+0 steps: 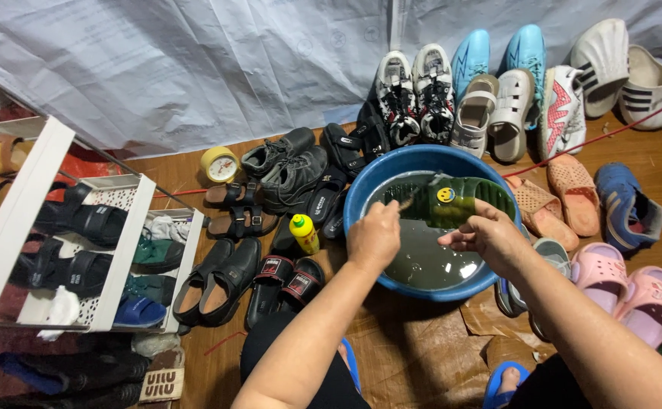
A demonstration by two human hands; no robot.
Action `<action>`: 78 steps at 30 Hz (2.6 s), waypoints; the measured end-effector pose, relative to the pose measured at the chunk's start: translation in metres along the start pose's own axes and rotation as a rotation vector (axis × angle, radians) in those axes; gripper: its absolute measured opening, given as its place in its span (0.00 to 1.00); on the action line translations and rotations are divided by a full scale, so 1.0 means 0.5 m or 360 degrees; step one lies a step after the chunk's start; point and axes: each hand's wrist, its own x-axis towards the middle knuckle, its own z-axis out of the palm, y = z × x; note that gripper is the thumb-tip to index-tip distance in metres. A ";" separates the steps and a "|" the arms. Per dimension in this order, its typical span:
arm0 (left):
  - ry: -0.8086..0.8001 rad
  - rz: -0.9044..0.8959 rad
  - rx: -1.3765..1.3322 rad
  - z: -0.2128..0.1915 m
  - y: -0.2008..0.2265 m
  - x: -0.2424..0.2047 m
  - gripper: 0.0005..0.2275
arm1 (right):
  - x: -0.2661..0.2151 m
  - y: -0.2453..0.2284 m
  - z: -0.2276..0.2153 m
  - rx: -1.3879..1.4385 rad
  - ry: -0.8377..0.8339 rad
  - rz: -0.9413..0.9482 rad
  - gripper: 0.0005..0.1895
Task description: The person scrubs a green slipper with a brush in a blue basin of water. They repeatedly dip the slipper and brush into the water, scrubbing the sole and upper surfaces. The slipper is handled one at a time throughout the clip.
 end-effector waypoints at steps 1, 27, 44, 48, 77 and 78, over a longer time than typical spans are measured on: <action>0.0012 -0.0014 0.0015 -0.014 0.019 -0.002 0.13 | 0.002 -0.001 -0.005 -0.0003 -0.0024 0.0000 0.28; -0.0321 -0.0144 -0.0277 -0.037 0.100 -0.026 0.09 | 0.037 0.018 -0.042 0.0154 -0.0158 0.0110 0.17; -0.0343 -0.0899 -0.1112 0.020 0.159 0.028 0.24 | 0.125 0.047 -0.068 -0.0284 0.0309 -0.0160 0.12; -0.0424 -0.1374 -0.1558 -0.002 0.142 0.073 0.29 | 0.097 0.023 -0.063 -0.0408 0.0083 -0.0182 0.15; -0.0151 -0.1221 -0.3173 0.226 0.106 0.119 0.07 | 0.043 -0.069 -0.117 -0.0656 0.0170 -0.0516 0.24; -0.0091 -0.1079 -0.3177 0.242 0.102 0.113 0.11 | 0.042 -0.065 -0.116 -0.0540 0.0017 -0.0512 0.25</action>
